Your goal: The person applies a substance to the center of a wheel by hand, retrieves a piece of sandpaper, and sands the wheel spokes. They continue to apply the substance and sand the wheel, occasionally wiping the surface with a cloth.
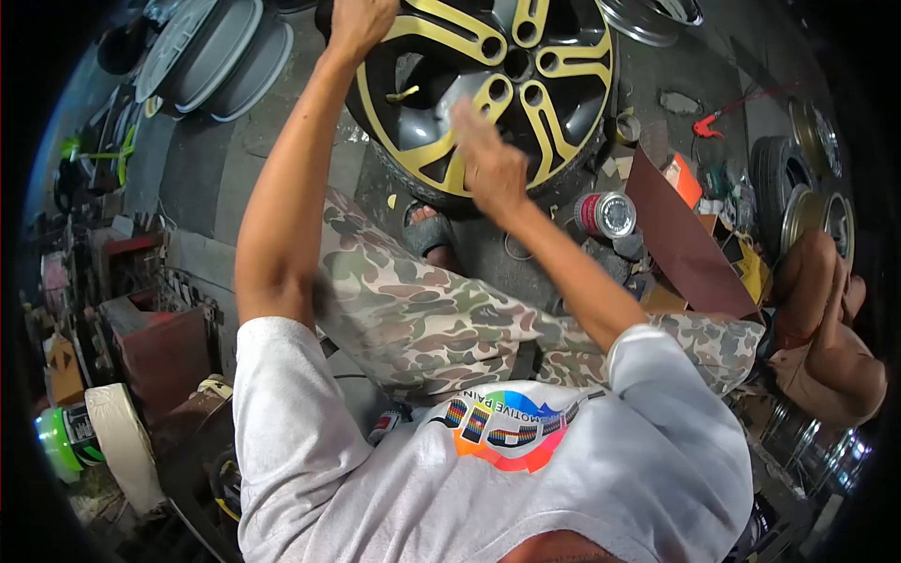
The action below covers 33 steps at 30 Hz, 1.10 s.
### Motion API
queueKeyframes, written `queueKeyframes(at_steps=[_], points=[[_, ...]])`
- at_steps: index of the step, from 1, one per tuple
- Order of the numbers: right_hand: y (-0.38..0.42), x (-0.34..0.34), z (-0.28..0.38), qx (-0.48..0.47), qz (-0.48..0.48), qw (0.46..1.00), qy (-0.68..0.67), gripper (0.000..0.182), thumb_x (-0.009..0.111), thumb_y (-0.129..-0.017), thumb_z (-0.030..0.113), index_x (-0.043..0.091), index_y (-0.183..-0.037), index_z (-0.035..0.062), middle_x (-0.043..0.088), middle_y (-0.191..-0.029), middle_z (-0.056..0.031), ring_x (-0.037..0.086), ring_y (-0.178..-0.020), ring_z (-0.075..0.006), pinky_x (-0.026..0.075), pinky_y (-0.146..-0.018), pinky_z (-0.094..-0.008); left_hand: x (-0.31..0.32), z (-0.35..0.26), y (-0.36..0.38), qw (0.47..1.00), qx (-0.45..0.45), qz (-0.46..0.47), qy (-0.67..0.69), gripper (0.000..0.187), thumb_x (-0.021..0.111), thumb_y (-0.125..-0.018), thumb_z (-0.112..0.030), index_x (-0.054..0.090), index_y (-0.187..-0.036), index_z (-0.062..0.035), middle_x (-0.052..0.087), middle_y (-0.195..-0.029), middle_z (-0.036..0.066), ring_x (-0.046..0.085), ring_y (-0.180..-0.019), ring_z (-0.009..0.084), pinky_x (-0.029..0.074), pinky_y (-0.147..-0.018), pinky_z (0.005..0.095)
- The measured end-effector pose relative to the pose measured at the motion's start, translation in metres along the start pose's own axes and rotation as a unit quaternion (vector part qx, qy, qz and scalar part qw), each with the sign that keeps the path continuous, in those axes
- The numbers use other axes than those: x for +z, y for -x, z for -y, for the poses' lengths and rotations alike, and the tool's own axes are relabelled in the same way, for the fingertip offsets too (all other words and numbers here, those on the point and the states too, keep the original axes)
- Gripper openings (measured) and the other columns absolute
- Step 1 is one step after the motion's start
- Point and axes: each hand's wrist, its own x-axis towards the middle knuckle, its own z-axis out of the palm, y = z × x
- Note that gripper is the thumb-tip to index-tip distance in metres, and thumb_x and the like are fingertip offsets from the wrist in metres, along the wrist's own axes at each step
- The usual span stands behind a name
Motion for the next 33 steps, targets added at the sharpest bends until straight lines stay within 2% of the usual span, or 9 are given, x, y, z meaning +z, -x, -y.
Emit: queueKeyframes(at_steps=[5,7,13,17,18,23,25,29,33], points=[[0.011,-0.009,0.008,-0.057,0.010,0.998,0.036,0.051,0.070,-0.091,0.015,0.064,-0.141,0.0196,0.061,-0.147,0.0002,0.074,-0.077,-0.0170,0.055,-0.057,-0.0276,0.007,0.009,-0.006,0.994,0.093,0.002,-0.065,0.050,0.051,-0.104,-0.040,0.069,-0.091,0.0044,0.067,-0.082,0.029,0.070,-0.077,0.0421,0.050,-0.071,0.0473],[0.015,-0.004,0.020,-0.044,0.022,0.998,0.046,0.051,0.071,-0.091,0.015,0.064,-0.141,0.0190,0.060,-0.147,-0.0006,0.073,-0.077,-0.0188,0.056,-0.059,-0.0288,0.007,0.000,-0.001,0.998,0.044,-0.002,-0.038,0.050,0.051,-0.105,-0.040,0.068,-0.092,0.0048,0.066,-0.081,0.029,0.069,-0.074,0.0424,0.049,-0.069,0.0476],[0.033,0.024,0.074,0.018,-0.015,1.000,-0.019,0.053,0.071,-0.089,0.014,0.062,-0.141,0.0127,0.059,-0.147,-0.0036,0.073,-0.074,-0.0223,0.058,-0.062,-0.0323,0.010,-0.011,0.009,0.998,0.061,-0.004,-0.024,0.051,0.052,-0.104,-0.041,0.069,-0.094,0.0060,0.065,-0.079,0.029,0.069,-0.073,0.0411,0.048,-0.069,0.0482],[0.036,0.009,0.034,-0.011,-0.026,0.999,0.015,0.051,0.070,-0.090,0.013,0.062,-0.141,0.0115,0.058,-0.149,-0.0027,0.074,-0.076,-0.0239,0.059,-0.064,-0.0336,0.010,-0.016,0.009,0.998,0.055,-0.018,-0.016,0.049,0.050,-0.105,-0.039,0.069,-0.096,0.0044,0.066,-0.079,0.028,0.070,-0.076,0.0425,0.049,-0.070,0.0480],[0.035,0.004,0.043,0.018,-0.008,1.000,-0.004,0.049,0.066,-0.093,0.008,0.062,-0.142,0.0131,0.058,-0.149,-0.0040,0.075,-0.093,-0.0248,0.061,-0.068,-0.0348,0.009,-0.014,0.003,0.992,0.102,0.006,-0.074,0.047,0.049,-0.105,-0.037,0.070,-0.095,0.0037,0.066,-0.080,0.028,0.070,-0.078,0.0426,0.050,-0.070,0.0479],[0.041,0.023,0.070,0.029,-0.004,0.999,-0.021,0.047,0.063,-0.095,0.009,0.062,-0.142,0.0124,0.058,-0.148,-0.0078,0.075,-0.088,-0.0251,0.060,-0.065,-0.0336,0.007,-0.012,0.007,0.997,0.049,0.005,-0.054,0.050,0.049,-0.106,-0.039,0.068,-0.092,0.0047,0.065,-0.076,0.028,0.068,-0.069,0.0389,0.048,-0.066,0.0470],[0.038,0.014,0.046,-0.022,-0.003,1.000,0.003,0.048,0.065,-0.091,0.009,0.064,-0.139,0.0146,0.060,-0.147,-0.0018,0.072,-0.072,-0.0225,0.058,-0.061,-0.0325,0.008,-0.012,0.006,0.999,0.027,-0.002,-0.035,0.051,0.050,-0.105,-0.041,0.068,-0.091,0.0048,0.064,-0.075,0.027,0.068,-0.067,0.0369,0.048,-0.065,0.0464],[0.028,0.008,0.045,0.067,-0.037,0.997,0.019,0.044,0.065,-0.095,0.015,0.064,-0.139,0.0152,0.059,-0.147,-0.0022,0.074,-0.072,-0.0249,0.059,-0.060,-0.0340,0.011,-0.008,0.009,0.999,0.045,-0.001,-0.012,0.052,0.054,-0.104,-0.043,0.068,-0.089,0.0051,0.064,-0.071,0.025,0.065,-0.064,0.0307,0.048,-0.066,0.0445],[0.040,0.023,0.070,0.034,-0.020,0.999,-0.023,0.045,0.065,-0.095,0.014,0.064,-0.139,0.0147,0.059,-0.148,-0.0021,0.072,-0.069,-0.0229,0.058,-0.058,-0.0329,0.005,-0.012,0.008,1.000,0.024,0.004,-0.014,0.052,0.054,-0.104,-0.043,0.068,-0.088,0.0043,0.064,-0.070,0.023,0.064,-0.063,0.0287,0.049,-0.066,0.0431]])
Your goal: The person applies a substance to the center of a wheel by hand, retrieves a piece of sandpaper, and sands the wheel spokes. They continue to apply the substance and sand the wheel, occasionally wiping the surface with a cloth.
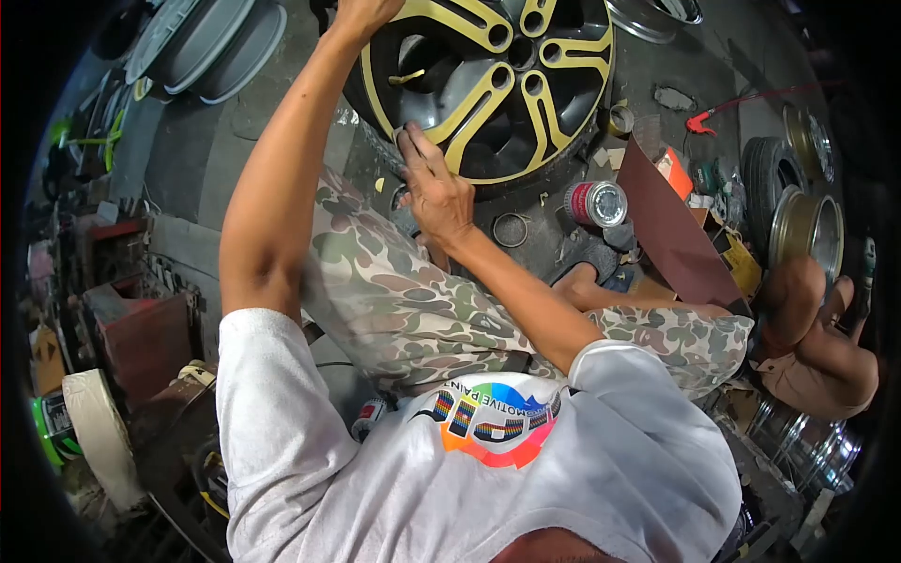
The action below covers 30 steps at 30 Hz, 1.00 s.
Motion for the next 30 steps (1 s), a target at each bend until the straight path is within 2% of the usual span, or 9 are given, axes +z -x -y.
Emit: queueKeyframes(at_steps=[4,6,11,13,17,20,26,28,30], points=[[-0.020,-0.026,-0.042,-0.039,-0.020,0.998,0.033,0.046,0.061,-0.098,0.016,0.060,-0.144,0.0153,0.057,-0.150,-0.0012,0.074,-0.073,-0.0223,0.059,-0.057,-0.0331,0.002,0.001,-0.002,1.000,0.024,-0.016,-0.001,0.052,0.053,-0.105,-0.042,0.069,-0.089,0.0051,0.065,-0.071,0.024,0.065,-0.064,0.0289,0.050,-0.067,0.0436],[-0.017,-0.022,-0.022,0.030,0.005,0.999,0.041,0.045,0.061,-0.098,0.015,0.061,-0.142,0.0137,0.057,-0.150,-0.0024,0.075,-0.075,-0.0244,0.059,-0.058,-0.0337,0.004,0.006,-0.004,0.999,0.043,-0.013,-0.014,0.052,0.052,-0.105,-0.041,0.069,-0.091,0.0048,0.066,-0.073,0.024,0.068,-0.066,0.0311,0.050,-0.067,0.0442],[-0.004,-0.006,-0.012,-0.032,-0.020,0.999,-0.017,0.046,0.065,-0.095,0.015,0.063,-0.140,0.0136,0.058,-0.150,-0.0043,0.074,-0.071,-0.0247,0.059,-0.057,-0.0356,0.000,-0.001,-0.001,0.999,0.039,0.007,-0.031,0.049,0.048,-0.106,-0.038,0.070,-0.093,0.0034,0.066,-0.078,0.027,0.070,-0.073,0.0390,0.050,-0.069,0.0467],[-0.011,-0.029,-0.033,0.003,0.035,0.999,0.015,0.043,0.064,-0.096,0.013,0.064,-0.139,0.0155,0.060,-0.146,-0.0044,0.076,-0.090,-0.0268,0.061,-0.066,-0.0360,0.002,-0.001,-0.003,0.998,0.048,-0.010,-0.045,0.049,0.049,-0.105,-0.039,0.069,-0.092,0.0039,0.066,-0.077,0.027,0.070,-0.072,0.0389,0.050,-0.068,0.0463],[0.000,-0.008,-0.012,0.019,0.046,0.999,0.019,0.044,0.065,-0.096,0.013,0.064,-0.139,0.0145,0.060,-0.146,-0.0065,0.075,-0.091,-0.0277,0.062,-0.069,-0.0369,-0.003,-0.004,-0.003,1.000,0.023,0.001,-0.015,0.053,0.051,-0.104,-0.043,0.068,-0.090,0.0059,0.064,-0.075,0.027,0.071,-0.071,0.0361,0.050,-0.068,0.0464],[-0.001,-0.005,-0.014,-0.067,0.000,0.998,-0.017,0.048,0.067,-0.089,0.010,0.066,-0.137,0.0165,0.059,-0.148,-0.0023,0.073,-0.072,-0.0230,0.060,-0.061,-0.0328,-0.004,-0.009,0.002,1.000,0.010,-0.003,0.011,0.054,0.052,-0.104,-0.044,0.067,-0.091,0.0060,0.064,-0.074,0.027,0.069,-0.068,0.0321,0.050,-0.069,0.0457],[-0.041,-0.033,-0.067,-0.034,-0.015,0.998,0.041,0.044,0.066,-0.095,0.014,0.065,-0.139,0.0171,0.060,-0.147,-0.0054,0.074,-0.073,-0.0233,0.057,-0.057,-0.0322,-0.004,-0.005,0.000,1.000,0.016,0.003,0.023,0.051,0.051,-0.105,-0.041,0.070,-0.093,0.0048,0.068,-0.076,0.024,0.069,-0.070,0.0321,0.051,-0.070,0.0433],[-0.028,-0.040,-0.052,-0.011,0.081,0.997,0.006,0.041,0.062,-0.099,0.012,0.065,-0.139,0.0170,0.058,-0.148,-0.0050,0.075,-0.095,-0.0285,0.061,-0.069,-0.0353,-0.007,0.001,-0.004,0.998,-0.030,0.019,-0.044,0.051,0.052,-0.105,-0.042,0.070,-0.096,0.0056,0.069,-0.077,0.024,0.071,-0.072,0.0297,0.052,-0.071,0.0421],[-0.027,-0.048,-0.046,-0.043,0.124,0.991,0.007,0.041,0.061,-0.098,0.011,0.066,-0.138,0.0167,0.058,-0.149,-0.0055,0.075,-0.093,-0.0285,0.061,-0.069,-0.0357,-0.004,0.008,-0.004,1.000,-0.004,-0.004,0.001,0.053,0.053,-0.104,-0.044,0.070,-0.095,0.0058,0.068,-0.076,0.025,0.069,-0.070,0.0289,0.052,-0.071,0.0430]])
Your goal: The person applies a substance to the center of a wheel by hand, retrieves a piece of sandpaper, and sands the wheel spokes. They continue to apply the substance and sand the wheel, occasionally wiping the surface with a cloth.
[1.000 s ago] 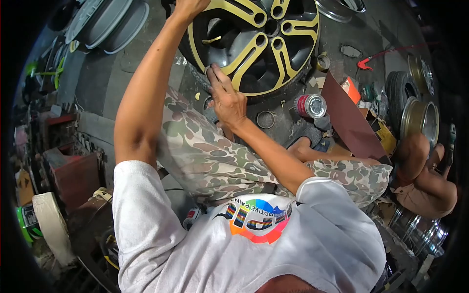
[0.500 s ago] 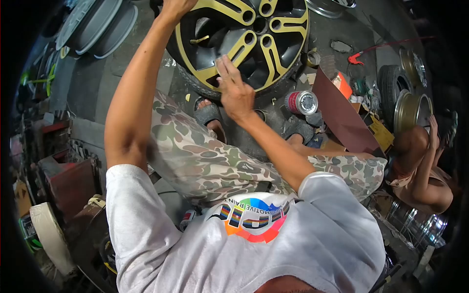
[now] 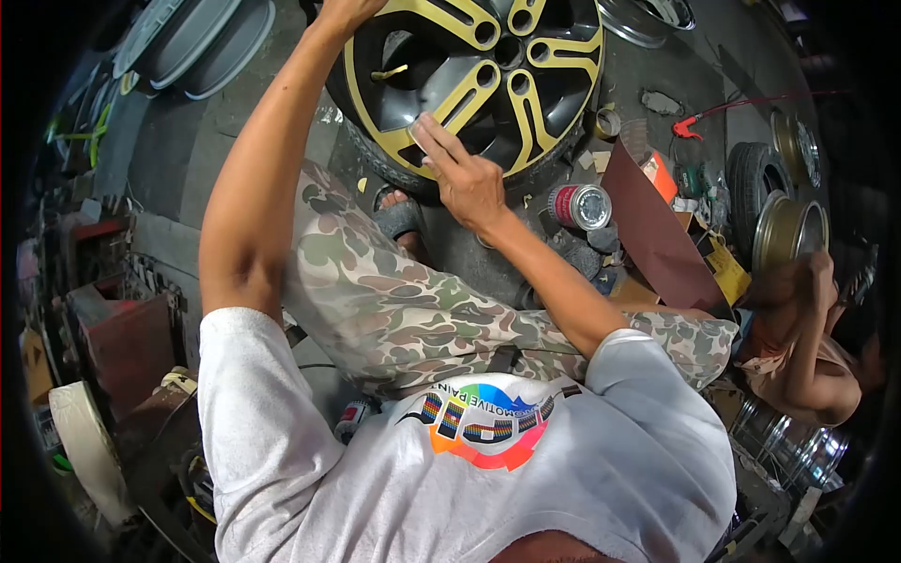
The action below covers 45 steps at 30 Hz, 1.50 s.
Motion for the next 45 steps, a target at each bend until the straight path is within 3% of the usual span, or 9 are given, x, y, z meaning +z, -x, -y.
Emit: queueKeyframes(at_steps=[6,8,10,13,21,36,38,40,45], points=[[-0.029,0.000,-0.023,0.018,-0.074,0.997,0.026,0.039,0.059,-0.098,0.009,0.067,-0.135,0.0177,0.062,-0.145,-0.0047,0.074,-0.099,-0.0265,0.061,-0.071,-0.0338,-0.005,-0.004,-0.001,1.000,-0.015,-0.002,0.008,0.055,0.054,-0.104,-0.045,0.068,-0.093,0.0062,0.067,-0.074,0.024,0.065,-0.068,0.0267,0.051,-0.070,0.0427],[-0.009,-0.004,0.006,-0.027,0.025,0.998,0.044,0.043,0.063,-0.093,0.009,0.068,-0.134,0.0196,0.062,-0.145,-0.0020,0.076,-0.095,-0.0232,0.061,-0.066,-0.0312,-0.006,0.003,-0.005,1.000,-0.025,0.008,-0.003,0.056,0.052,-0.105,-0.046,0.067,-0.093,0.0065,0.066,-0.072,0.023,0.064,-0.068,0.0250,0.050,-0.070,0.0426],[-0.013,-0.001,-0.016,-0.100,-0.006,0.994,0.047,0.043,0.065,-0.093,0.012,0.068,-0.136,0.0199,0.063,-0.144,-0.0019,0.073,-0.066,-0.0233,0.058,-0.057,-0.0315,-0.004,0.009,-0.003,0.999,-0.039,0.011,0.002,0.056,0.051,-0.105,-0.046,0.066,-0.092,0.0071,0.064,-0.071,0.022,0.062,-0.067,0.0227,0.050,-0.068,0.0425],[-0.029,0.005,-0.051,-0.052,-0.077,0.993,0.072,0.043,0.070,-0.092,0.018,0.069,-0.135,0.0200,0.063,-0.144,-0.0026,0.073,-0.065,-0.0227,0.058,-0.057,-0.0325,-0.003,0.006,-0.001,1.000,-0.028,0.010,0.000,0.055,0.052,-0.104,-0.045,0.067,-0.094,0.0067,0.065,-0.071,0.023,0.064,-0.069,0.0216,0.050,-0.069,0.0416],[-0.044,-0.003,-0.055,-0.007,-0.089,0.996,0.026,0.049,0.054,-0.094,0.003,0.063,-0.140,0.0176,0.060,-0.146,-0.0046,0.074,-0.095,-0.0310,0.062,-0.069,-0.0380,-0.005,0.008,-0.003,1.000,-0.010,0.016,-0.008,0.048,0.051,-0.105,-0.039,0.070,-0.100,0.0039,0.067,-0.076,0.022,0.067,-0.071,0.0243,0.051,-0.069,0.0409],[-0.045,-0.008,-0.026,0.052,-0.124,0.991,-0.015,0.035,0.056,-0.103,0.017,0.065,-0.138,0.0157,0.060,-0.146,-0.0069,0.072,-0.102,-0.0342,0.060,-0.075,-0.0391,-0.004,-0.001,0.000,1.000,0.000,0.008,-0.014,0.053,0.053,-0.105,-0.042,0.068,-0.090,0.0066,0.064,-0.068,0.021,0.061,-0.064,0.0202,0.049,-0.063,0.0419],[-0.055,-0.014,-0.033,0.118,-0.134,0.980,-0.083,0.035,0.047,-0.109,0.018,0.064,-0.137,0.0058,0.060,-0.144,-0.0174,0.061,-0.128,-0.0361,0.049,-0.104,-0.0392,-0.001,-0.006,0.001,1.000,-0.016,0.009,0.009,0.052,0.054,-0.105,-0.042,0.068,-0.090,0.0066,0.064,-0.068,0.021,0.061,-0.064,0.0198,0.049,-0.063,0.0413],[-0.054,-0.014,-0.035,0.130,-0.147,0.976,-0.098,0.035,0.046,-0.109,0.017,0.064,-0.138,0.0062,0.061,-0.143,-0.0185,0.060,-0.131,-0.0360,0.049,-0.106,-0.0395,-0.002,-0.009,0.003,0.999,-0.017,0.008,0.040,0.051,0.054,-0.105,-0.041,0.067,-0.091,0.0073,0.064,-0.068,0.021,0.060,-0.064,0.0194,0.048,-0.063,0.0411],[-0.042,-0.014,-0.047,0.195,-0.151,0.952,-0.183,0.039,0.044,-0.111,0.022,0.062,-0.140,0.0029,0.059,-0.146,-0.0139,0.071,-0.072,-0.0168,0.056,-0.070,-0.0269,-0.003,-0.008,0.001,1.000,0.015,0.007,0.005,0.051,0.053,-0.105,-0.040,0.067,-0.093,0.0073,0.065,-0.072,0.023,0.061,-0.066,0.0219,0.049,-0.065,0.0415]])
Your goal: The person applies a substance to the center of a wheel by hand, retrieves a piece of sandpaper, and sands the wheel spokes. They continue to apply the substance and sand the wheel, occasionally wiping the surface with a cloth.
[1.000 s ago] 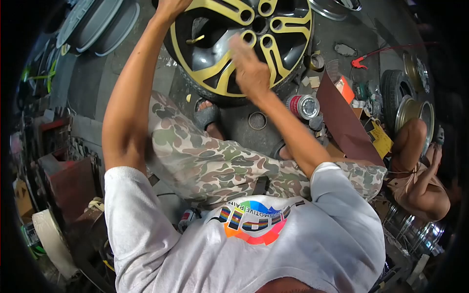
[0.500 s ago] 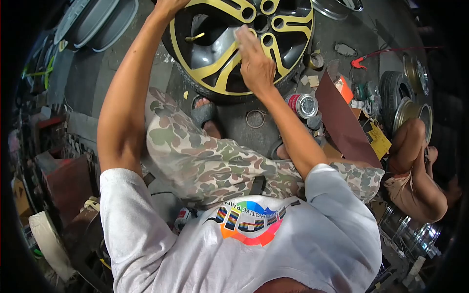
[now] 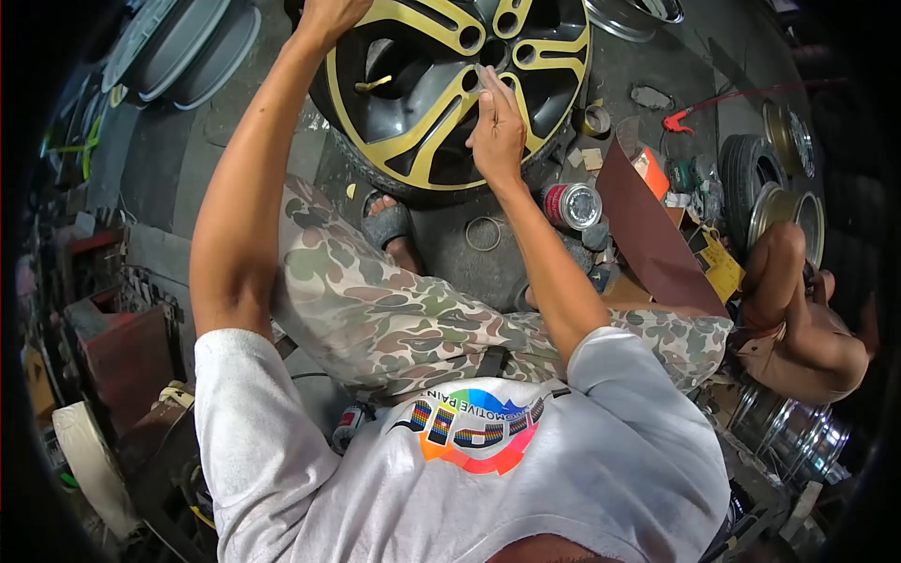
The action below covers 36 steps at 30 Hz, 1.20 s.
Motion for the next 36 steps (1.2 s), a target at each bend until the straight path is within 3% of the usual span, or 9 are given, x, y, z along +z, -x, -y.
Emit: queueKeyframes(at_steps=[1,7,9,11,13,14,17,23,36], points=[[0.001,-0.005,0.005,0.038,0.027,0.997,-0.057,0.040,0.044,-0.111,0.023,0.062,-0.140,0.0019,0.059,-0.147,-0.0128,0.068,-0.063,-0.0129,0.054,-0.064,-0.0241,0.001,0.002,-0.001,1.000,-0.019,0.011,-0.015,0.051,0.053,-0.105,-0.041,0.068,-0.094,0.0070,0.066,-0.073,0.023,0.062,-0.066,0.0226,0.049,-0.066,0.0416],[0.018,-0.020,-0.014,0.075,-0.042,0.996,-0.030,0.042,0.044,-0.111,0.028,0.063,-0.139,0.0035,0.069,-0.125,-0.0106,0.070,-0.090,-0.0185,0.053,-0.074,-0.0297,0.001,0.006,0.000,1.000,-0.011,-0.021,-0.014,0.051,0.053,-0.106,-0.042,0.069,-0.099,0.0054,0.066,-0.075,0.024,0.064,-0.068,0.0227,0.049,-0.066,0.0421],[0.025,-0.010,-0.011,0.066,-0.059,0.996,0.012,0.038,0.047,-0.109,0.020,0.063,-0.137,-0.0003,0.068,-0.130,-0.0195,0.068,-0.113,-0.0325,0.051,-0.097,-0.0377,0.000,0.005,-0.003,0.998,-0.044,0.016,-0.046,0.051,0.052,-0.106,-0.042,0.069,-0.102,0.0056,0.069,-0.078,0.021,0.065,-0.073,0.0199,0.050,-0.070,0.0402],[0.033,0.011,-0.010,0.052,-0.070,0.992,-0.093,0.038,0.047,-0.109,0.018,0.062,-0.137,-0.0028,0.065,-0.135,-0.0213,0.061,-0.127,-0.0359,0.047,-0.106,-0.0406,-0.001,0.000,0.000,0.998,-0.048,0.003,0.030,0.051,0.052,-0.106,-0.042,0.070,-0.105,0.0059,0.072,-0.082,0.016,0.064,-0.079,0.0161,0.051,-0.074,0.0371],[0.043,0.029,-0.014,0.014,-0.092,0.993,-0.068,0.041,0.047,-0.110,0.022,0.058,-0.142,-0.0016,0.061,-0.142,-0.0198,0.067,-0.110,-0.0284,0.052,-0.094,-0.0345,-0.006,-0.001,-0.002,0.997,-0.063,0.035,0.012,0.052,0.052,-0.107,-0.043,0.071,-0.107,0.0060,0.073,-0.084,0.012,0.063,-0.081,0.0140,0.051,-0.076,0.0348],[0.046,0.035,-0.014,-0.016,-0.105,0.994,-0.032,0.041,0.045,-0.110,0.020,0.057,-0.143,-0.0021,0.056,-0.148,-0.0216,0.062,-0.127,-0.0332,0.050,-0.103,-0.0377,-0.006,-0.002,-0.001,0.997,-0.065,0.029,0.026,0.052,0.052,-0.107,-0.043,0.071,-0.108,0.0059,0.072,-0.084,0.011,0.063,-0.081,0.0137,0.051,-0.076,0.0341],[0.042,0.036,-0.011,-0.020,-0.114,0.993,-0.034,0.039,0.047,-0.110,0.018,0.058,-0.143,0.0020,0.056,-0.148,-0.0199,0.057,-0.133,-0.0380,0.049,-0.107,-0.0417,-0.006,0.004,-0.003,0.997,-0.069,0.024,0.018,0.052,0.052,-0.107,-0.042,0.072,-0.107,0.0055,0.072,-0.083,0.009,0.062,-0.080,0.0131,0.051,-0.076,0.0326],[0.028,0.032,-0.017,-0.071,-0.136,0.988,-0.019,0.035,0.052,-0.107,0.012,0.062,-0.139,0.0035,0.062,-0.141,-0.0172,0.063,-0.125,-0.0380,0.055,-0.099,-0.0408,-0.012,0.015,-0.006,0.998,-0.043,0.020,-0.044,0.049,0.052,-0.107,-0.040,0.070,-0.108,0.0058,0.070,-0.078,0.014,0.059,-0.077,0.0129,0.049,-0.071,0.0356],[-0.011,-0.010,-0.027,-0.140,0.003,0.990,0.029,0.033,0.055,-0.104,0.011,0.065,-0.135,0.0134,0.065,-0.139,-0.0103,0.067,-0.118,-0.0341,0.058,-0.093,-0.0397,-0.014,0.012,-0.004,0.998,-0.050,0.018,-0.032,0.047,0.051,-0.108,-0.036,0.069,-0.110,0.0070,0.069,-0.077,0.012,0.059,-0.076,0.0132,0.049,-0.071,0.0350]])
